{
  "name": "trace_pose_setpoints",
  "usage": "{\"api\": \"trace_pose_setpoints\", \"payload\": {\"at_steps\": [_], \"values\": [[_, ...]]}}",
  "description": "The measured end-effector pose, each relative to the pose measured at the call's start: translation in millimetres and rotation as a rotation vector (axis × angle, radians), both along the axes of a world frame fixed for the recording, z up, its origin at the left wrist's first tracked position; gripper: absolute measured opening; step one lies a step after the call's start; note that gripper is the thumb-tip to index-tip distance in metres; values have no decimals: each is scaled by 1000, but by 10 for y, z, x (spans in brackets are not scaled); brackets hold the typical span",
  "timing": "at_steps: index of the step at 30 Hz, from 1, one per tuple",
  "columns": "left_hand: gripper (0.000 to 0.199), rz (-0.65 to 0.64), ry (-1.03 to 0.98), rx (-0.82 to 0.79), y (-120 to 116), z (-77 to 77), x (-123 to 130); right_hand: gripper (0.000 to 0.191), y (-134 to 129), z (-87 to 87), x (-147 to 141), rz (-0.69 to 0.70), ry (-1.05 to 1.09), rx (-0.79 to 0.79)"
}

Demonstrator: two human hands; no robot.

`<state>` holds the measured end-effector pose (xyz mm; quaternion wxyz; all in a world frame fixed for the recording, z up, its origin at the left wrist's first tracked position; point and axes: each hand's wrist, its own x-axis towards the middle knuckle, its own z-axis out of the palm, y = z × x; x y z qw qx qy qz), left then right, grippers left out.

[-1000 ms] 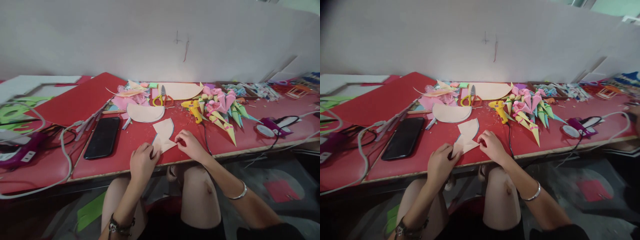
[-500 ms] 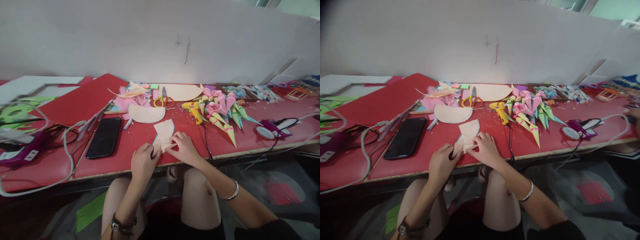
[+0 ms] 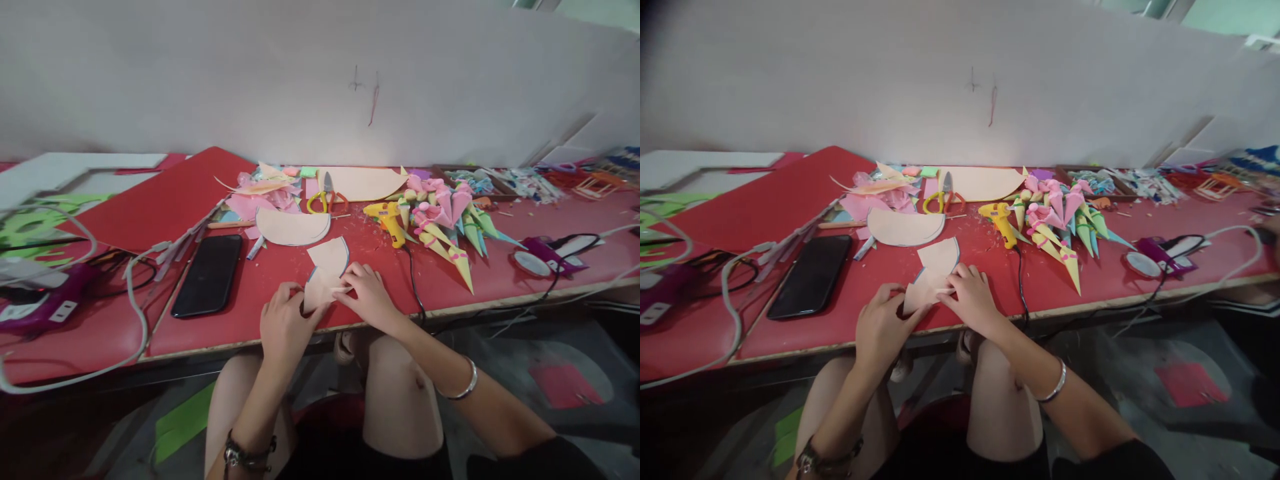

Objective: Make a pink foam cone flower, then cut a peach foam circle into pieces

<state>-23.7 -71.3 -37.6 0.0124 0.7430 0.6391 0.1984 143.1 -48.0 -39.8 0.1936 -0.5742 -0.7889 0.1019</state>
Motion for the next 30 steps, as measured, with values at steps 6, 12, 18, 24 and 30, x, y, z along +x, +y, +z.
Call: {"api": "trace_pose_setpoints", "payload": {"at_steps": [6, 12, 18, 24, 30], "values": [[37, 34, 20, -17, 3, 19, 10, 14, -4, -16, 0, 4, 7, 14], [41, 52, 31, -15, 5, 29, 43, 14, -18, 12, -11, 0, 5, 2], [42, 64, 42, -25, 17, 48, 56, 15, -29, 35, -23, -1, -11, -12], [44, 69, 39, -19, 34, 38, 53, 16, -31, 32, -25, -1, -26, -4], [36, 64, 38, -63, 48, 58, 34, 17, -31, 38, -29, -3, -37, -10]]}}
